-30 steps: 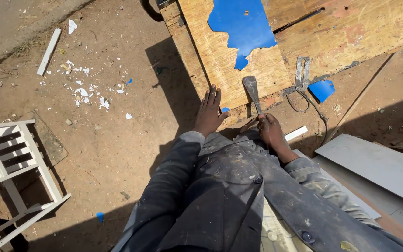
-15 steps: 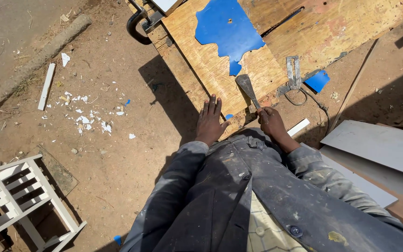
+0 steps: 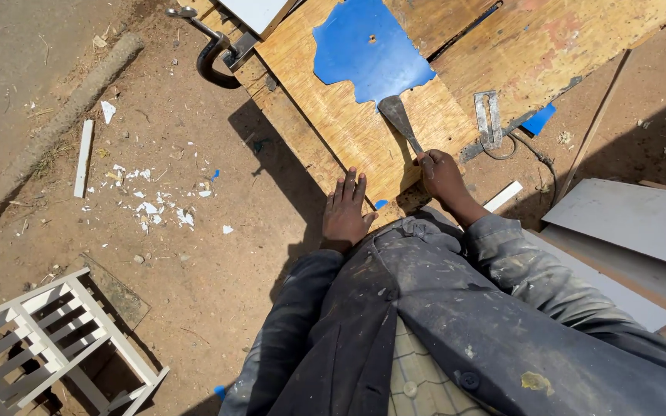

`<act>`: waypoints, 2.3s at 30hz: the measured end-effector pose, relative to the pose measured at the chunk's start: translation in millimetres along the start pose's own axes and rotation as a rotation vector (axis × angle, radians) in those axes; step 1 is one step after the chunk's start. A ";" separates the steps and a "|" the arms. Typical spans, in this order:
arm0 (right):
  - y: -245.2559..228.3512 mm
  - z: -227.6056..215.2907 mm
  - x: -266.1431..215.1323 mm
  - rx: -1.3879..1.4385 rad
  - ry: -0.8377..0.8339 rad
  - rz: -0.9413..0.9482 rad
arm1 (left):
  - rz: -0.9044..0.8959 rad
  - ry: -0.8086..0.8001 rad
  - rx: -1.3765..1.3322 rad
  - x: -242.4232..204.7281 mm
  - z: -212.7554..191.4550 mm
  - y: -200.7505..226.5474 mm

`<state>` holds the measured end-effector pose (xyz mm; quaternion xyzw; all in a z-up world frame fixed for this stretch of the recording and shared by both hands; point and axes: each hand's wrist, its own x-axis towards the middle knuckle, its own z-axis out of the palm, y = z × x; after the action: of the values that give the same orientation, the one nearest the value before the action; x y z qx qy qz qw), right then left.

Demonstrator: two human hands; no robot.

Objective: Stripping blue material from a wooden board using different scraping tools

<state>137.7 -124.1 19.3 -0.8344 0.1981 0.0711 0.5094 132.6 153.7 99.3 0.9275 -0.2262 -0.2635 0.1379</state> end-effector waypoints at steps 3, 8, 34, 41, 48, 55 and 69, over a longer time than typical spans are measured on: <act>27.9 -25.1 -64.0 -0.050 -0.045 0.091 | 0.009 -0.022 -0.034 7.9 4.0 -6.8; -5.2 -38.6 -52.8 -0.036 -0.051 0.097 | 0.012 -0.016 -0.065 13.6 14.0 -17.1; -34.7 -131.2 57.3 -0.079 -0.034 -0.089 | -0.030 0.055 -0.161 10.5 19.4 -14.8; -49.9 -159.9 38.3 0.004 -0.217 0.046 | -0.054 -0.001 -0.199 7.0 16.3 -11.9; -28.1 -160.6 83.0 -0.023 -0.325 -0.114 | -0.130 0.099 -0.208 15.0 33.0 -4.5; -31.2 -189.5 124.3 -0.087 -0.488 -0.145 | -0.316 0.412 -0.230 36.9 57.5 48.2; -23.1 -193.5 154.0 -0.105 -0.619 -0.224 | -0.714 0.541 -0.315 102.1 53.0 166.7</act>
<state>271.3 -324.5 80.1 -0.8149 -0.0629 0.2749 0.5064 123.0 -47.1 74.7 0.9505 0.1935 -0.0744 0.2316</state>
